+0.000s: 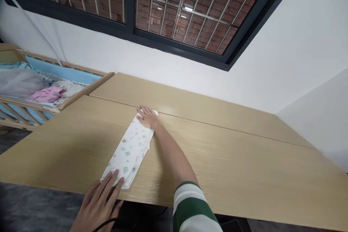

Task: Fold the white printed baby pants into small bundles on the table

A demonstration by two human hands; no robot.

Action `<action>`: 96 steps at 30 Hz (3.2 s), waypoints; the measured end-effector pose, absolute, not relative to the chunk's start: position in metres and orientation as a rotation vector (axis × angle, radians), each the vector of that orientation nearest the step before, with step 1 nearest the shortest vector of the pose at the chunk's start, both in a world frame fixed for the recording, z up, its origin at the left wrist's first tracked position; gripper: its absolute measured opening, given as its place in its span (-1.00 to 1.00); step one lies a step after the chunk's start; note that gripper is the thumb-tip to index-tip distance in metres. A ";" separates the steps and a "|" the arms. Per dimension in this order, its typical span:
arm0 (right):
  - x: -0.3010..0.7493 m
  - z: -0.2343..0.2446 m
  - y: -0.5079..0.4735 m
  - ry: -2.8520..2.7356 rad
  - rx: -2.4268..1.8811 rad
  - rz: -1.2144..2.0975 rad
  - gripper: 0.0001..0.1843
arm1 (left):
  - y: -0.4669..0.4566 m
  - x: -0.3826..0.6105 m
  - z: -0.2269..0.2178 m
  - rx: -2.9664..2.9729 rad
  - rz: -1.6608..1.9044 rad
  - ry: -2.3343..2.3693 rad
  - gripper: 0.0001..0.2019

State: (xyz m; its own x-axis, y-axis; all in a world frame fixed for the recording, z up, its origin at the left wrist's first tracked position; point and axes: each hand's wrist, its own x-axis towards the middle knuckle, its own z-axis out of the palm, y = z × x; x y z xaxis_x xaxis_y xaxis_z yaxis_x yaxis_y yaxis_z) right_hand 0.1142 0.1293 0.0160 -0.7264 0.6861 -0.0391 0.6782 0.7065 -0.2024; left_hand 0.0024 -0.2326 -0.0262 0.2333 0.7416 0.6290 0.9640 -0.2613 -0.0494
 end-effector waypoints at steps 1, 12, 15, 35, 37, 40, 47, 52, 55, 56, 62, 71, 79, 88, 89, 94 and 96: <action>0.116 0.015 0.134 -2.859 -1.150 0.308 -0.28 | -0.232 0.002 -0.025 -2.080 -0.695 -1.560 -0.51; 0.128 0.007 0.145 -2.839 -1.058 0.281 -0.30 | -0.220 0.017 -0.018 -2.129 -0.737 -1.399 -0.62; 0.130 0.006 0.143 -2.820 -1.078 0.269 -0.31 | -0.219 0.019 -0.021 -2.135 -0.745 -1.400 -0.63; 0.168 0.023 0.085 -2.668 -1.069 0.289 -0.36 | -0.225 -0.005 -0.029 -2.544 -0.799 -1.279 -0.46; 0.178 0.028 0.063 -2.596 -1.078 0.320 -0.35 | -0.222 -0.016 -0.027 -2.615 -0.825 -1.381 -0.51; 0.196 0.039 0.014 -2.540 -1.049 0.484 -0.40 | -0.217 -0.028 -0.022 -2.653 -0.895 -1.446 -0.66; 0.222 0.054 -0.117 -2.643 -0.822 0.878 -0.27 | -0.215 -0.027 0.002 -2.799 -0.940 -1.432 -0.70; 0.229 0.034 -0.174 -2.794 -0.788 0.596 -0.29 | -0.229 -0.014 0.007 -2.906 -0.843 -1.469 -0.66; 0.232 0.021 -0.192 -2.842 -0.779 0.315 -0.38 | -0.239 -0.015 0.001 -2.957 -0.868 -1.451 -0.78; 0.233 0.018 -0.196 -2.837 -0.795 0.223 -0.35 | -0.242 -0.017 -0.001 -2.963 -0.860 -1.437 -0.82; 0.235 0.011 -0.200 -2.766 -0.844 0.030 -0.32 | -0.231 -0.037 -0.012 -2.864 -0.703 -1.400 -0.51; 0.236 0.056 -0.189 -2.233 -1.074 0.882 -0.73 | -0.210 -0.039 0.009 -3.012 -0.902 -1.461 -0.67; 0.230 0.081 -0.159 -2.145 -1.096 0.986 -0.67 | -0.180 -0.017 0.025 -3.066 -1.139 -1.852 -0.66; 0.241 0.068 -0.141 -2.080 -1.109 1.082 -0.71 | -0.157 -0.003 0.030 -2.884 -1.413 -2.190 -0.61; 0.243 0.065 -0.139 -2.059 -1.136 1.087 -0.73 | -0.156 -0.002 0.030 -2.883 -1.463 -2.191 -0.61; 0.248 0.055 -0.130 -1.972 -1.151 1.147 -0.71 | -0.148 -0.001 0.030 -2.849 -1.608 -2.244 -0.61; 0.249 0.053 -0.127 -1.956 -1.145 1.161 -0.71 | -0.146 0.000 0.030 -2.848 -1.620 -2.256 -0.61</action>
State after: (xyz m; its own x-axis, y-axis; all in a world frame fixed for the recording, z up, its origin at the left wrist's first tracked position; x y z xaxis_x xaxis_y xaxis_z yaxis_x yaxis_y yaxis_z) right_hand 0.2487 -0.1273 0.0529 -0.4588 0.8868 0.0558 0.3760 0.2507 -0.8921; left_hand -0.0003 -0.1456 0.0295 0.1862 0.9803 0.0660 0.3759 -0.1331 0.9170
